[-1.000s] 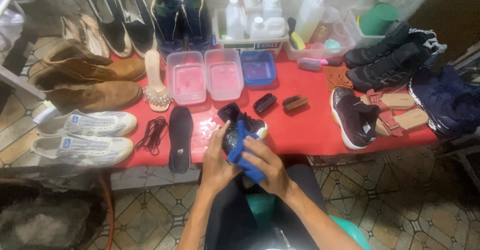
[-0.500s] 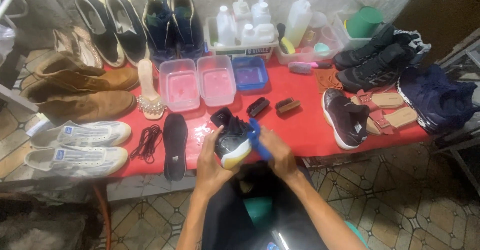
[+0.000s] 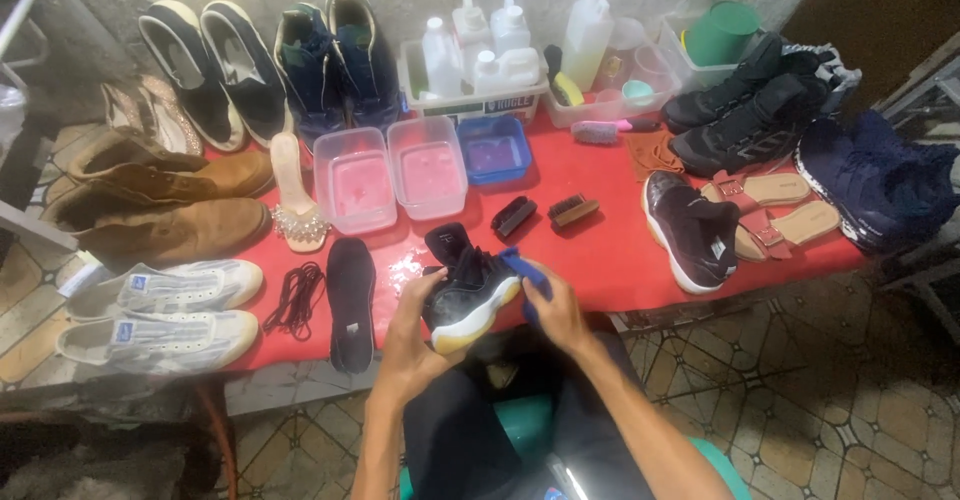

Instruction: Cleaning a black and white sneaker using a cloth and a brush at a service counter.

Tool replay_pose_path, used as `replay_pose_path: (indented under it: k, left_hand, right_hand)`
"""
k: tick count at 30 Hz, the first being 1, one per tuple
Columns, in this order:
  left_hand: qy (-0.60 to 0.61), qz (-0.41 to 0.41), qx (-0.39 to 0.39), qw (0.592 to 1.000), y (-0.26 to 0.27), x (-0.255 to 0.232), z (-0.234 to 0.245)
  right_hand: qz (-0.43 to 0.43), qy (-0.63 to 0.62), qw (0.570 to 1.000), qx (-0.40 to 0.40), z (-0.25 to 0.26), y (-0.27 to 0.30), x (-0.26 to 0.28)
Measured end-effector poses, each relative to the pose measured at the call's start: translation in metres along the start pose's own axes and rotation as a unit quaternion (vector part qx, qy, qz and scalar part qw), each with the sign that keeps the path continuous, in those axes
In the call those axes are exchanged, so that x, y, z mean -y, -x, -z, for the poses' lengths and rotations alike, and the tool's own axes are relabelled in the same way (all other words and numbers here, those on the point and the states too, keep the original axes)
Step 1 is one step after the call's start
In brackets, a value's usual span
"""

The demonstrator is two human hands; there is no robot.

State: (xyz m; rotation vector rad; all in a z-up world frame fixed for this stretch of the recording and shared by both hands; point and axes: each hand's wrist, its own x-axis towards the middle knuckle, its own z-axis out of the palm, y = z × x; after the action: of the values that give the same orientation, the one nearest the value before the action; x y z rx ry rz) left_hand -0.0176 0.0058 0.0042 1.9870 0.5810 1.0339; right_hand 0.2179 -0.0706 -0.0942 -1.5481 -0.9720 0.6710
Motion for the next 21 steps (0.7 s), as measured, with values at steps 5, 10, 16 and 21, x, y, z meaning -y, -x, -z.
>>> replay_pose_path:
  k: [5, 10, 16, 21]
  left_hand:
    - [-0.007, 0.002, 0.012, 1.000, -0.001, -0.004, -0.005]
    - [-0.004, -0.046, 0.060, 0.997, 0.000, -0.005, -0.004]
    - [-0.003, -0.004, 0.050, 0.999, -0.001, -0.010, 0.010]
    - [0.010, 0.013, 0.057, 0.998, 0.002, 0.002, 0.016]
  right_hand:
    - [0.114, 0.078, 0.990, -0.003, -0.009, 0.027, 0.032]
    - [0.228, 0.044, 0.972, -0.024, -0.020, 0.055, 0.051]
    - [0.062, -0.181, 0.981, -0.021, -0.013, 0.082, -0.008]
    - [-0.305, -0.128, 0.915, -0.232, 0.019, 0.044, 0.056]
